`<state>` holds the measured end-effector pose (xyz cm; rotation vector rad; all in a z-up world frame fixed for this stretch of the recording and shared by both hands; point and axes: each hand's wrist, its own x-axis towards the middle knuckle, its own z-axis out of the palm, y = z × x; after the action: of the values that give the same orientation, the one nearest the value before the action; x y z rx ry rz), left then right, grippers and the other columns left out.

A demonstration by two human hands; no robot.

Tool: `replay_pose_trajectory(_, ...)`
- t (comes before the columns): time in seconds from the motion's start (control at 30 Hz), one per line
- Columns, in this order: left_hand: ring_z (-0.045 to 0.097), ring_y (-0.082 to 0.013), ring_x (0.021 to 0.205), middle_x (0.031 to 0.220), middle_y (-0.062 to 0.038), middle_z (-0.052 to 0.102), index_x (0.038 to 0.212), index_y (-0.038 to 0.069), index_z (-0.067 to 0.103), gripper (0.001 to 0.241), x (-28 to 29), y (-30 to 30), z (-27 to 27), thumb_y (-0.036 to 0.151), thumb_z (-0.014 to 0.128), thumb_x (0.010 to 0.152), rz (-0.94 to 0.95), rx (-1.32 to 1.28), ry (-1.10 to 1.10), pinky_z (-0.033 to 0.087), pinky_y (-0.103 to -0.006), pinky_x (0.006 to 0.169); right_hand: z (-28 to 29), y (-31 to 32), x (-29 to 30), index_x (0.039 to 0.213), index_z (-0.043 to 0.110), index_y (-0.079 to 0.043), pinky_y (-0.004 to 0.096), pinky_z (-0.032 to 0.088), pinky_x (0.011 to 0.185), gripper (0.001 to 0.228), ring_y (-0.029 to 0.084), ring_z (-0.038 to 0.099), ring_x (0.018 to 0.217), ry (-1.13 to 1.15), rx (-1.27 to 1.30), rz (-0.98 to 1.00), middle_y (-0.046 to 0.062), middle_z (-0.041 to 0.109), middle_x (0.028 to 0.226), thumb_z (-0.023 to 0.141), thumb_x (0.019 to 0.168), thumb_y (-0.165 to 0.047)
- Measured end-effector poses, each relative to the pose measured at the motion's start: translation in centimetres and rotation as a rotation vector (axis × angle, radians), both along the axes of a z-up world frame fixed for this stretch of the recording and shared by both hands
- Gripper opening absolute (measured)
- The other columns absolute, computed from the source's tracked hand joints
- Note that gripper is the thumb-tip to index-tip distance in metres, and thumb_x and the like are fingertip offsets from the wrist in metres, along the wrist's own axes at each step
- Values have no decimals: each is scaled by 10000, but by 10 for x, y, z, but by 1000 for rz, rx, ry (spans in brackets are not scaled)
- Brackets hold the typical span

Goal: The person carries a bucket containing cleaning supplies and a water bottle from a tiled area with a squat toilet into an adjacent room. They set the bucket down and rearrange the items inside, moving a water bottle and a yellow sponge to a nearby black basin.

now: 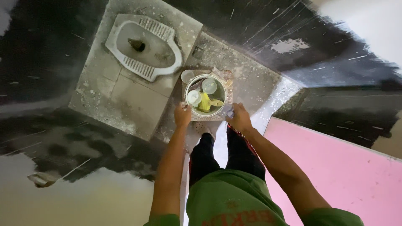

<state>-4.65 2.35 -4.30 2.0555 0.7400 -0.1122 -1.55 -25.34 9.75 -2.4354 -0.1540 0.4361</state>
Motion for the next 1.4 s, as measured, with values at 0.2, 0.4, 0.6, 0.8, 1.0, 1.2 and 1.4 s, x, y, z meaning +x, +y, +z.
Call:
replay_pose_trajectory(0.2,706,-357,941,1000,-180,726,1088,14,655,356,2,1,-12,194,736,792,-41,-40,9,540,-456,834,3,-5,1,1196,566,-33,499,514,866,549,435,612,1035,107,-82,33,225,583,1135,828,771,-260)
replay_pose_trajectory(0.4,749,-306,826,948,-181,724,1080,-22,604,280,7,-10,-1,83,647,823,10,-175,49,594,-408,750,0,-19,4,1331,555,-51,468,502,953,706,410,555,1187,45,-80,137,225,573,1278,846,735,-293)
replay_pose_trajectory(0.6,750,-299,743,869,-208,755,998,-54,680,275,10,-18,26,-27,629,729,9,-146,-104,594,-401,661,-11,-21,4,1316,542,-25,489,499,941,681,435,545,1180,-61,-87,181,264,547,1315,816,752,-290)
replay_pose_trajectory(0.8,761,-312,659,846,-220,737,1027,-70,645,282,6,-21,35,8,552,773,106,-297,140,630,-378,583,-4,-24,5,1226,566,-93,502,532,871,516,417,598,1116,29,-98,192,202,590,1195,759,771,-241)
replay_pose_trajectory(1.0,742,-332,718,919,-221,718,1116,-33,610,341,-9,-21,23,71,574,793,86,-283,209,613,-426,625,-1,-26,5,1224,549,-106,498,538,830,509,404,628,1037,98,-79,239,192,601,1151,744,766,-210)
replay_pose_trajectory(1.2,684,-360,898,1102,-214,655,1241,8,573,441,-1,19,14,108,611,813,-139,-252,332,570,-452,759,10,-23,17,1263,538,-55,497,520,837,612,423,585,1063,44,-13,264,224,579,1167,796,751,-271)
replay_pose_trajectory(1.4,626,-388,1077,1286,-207,593,1367,49,537,553,79,75,13,144,648,833,-164,124,82,527,-478,893,-1,-39,34,1238,609,-97,426,508,842,517,326,600,992,131,175,259,149,615,1070,812,833,-345)
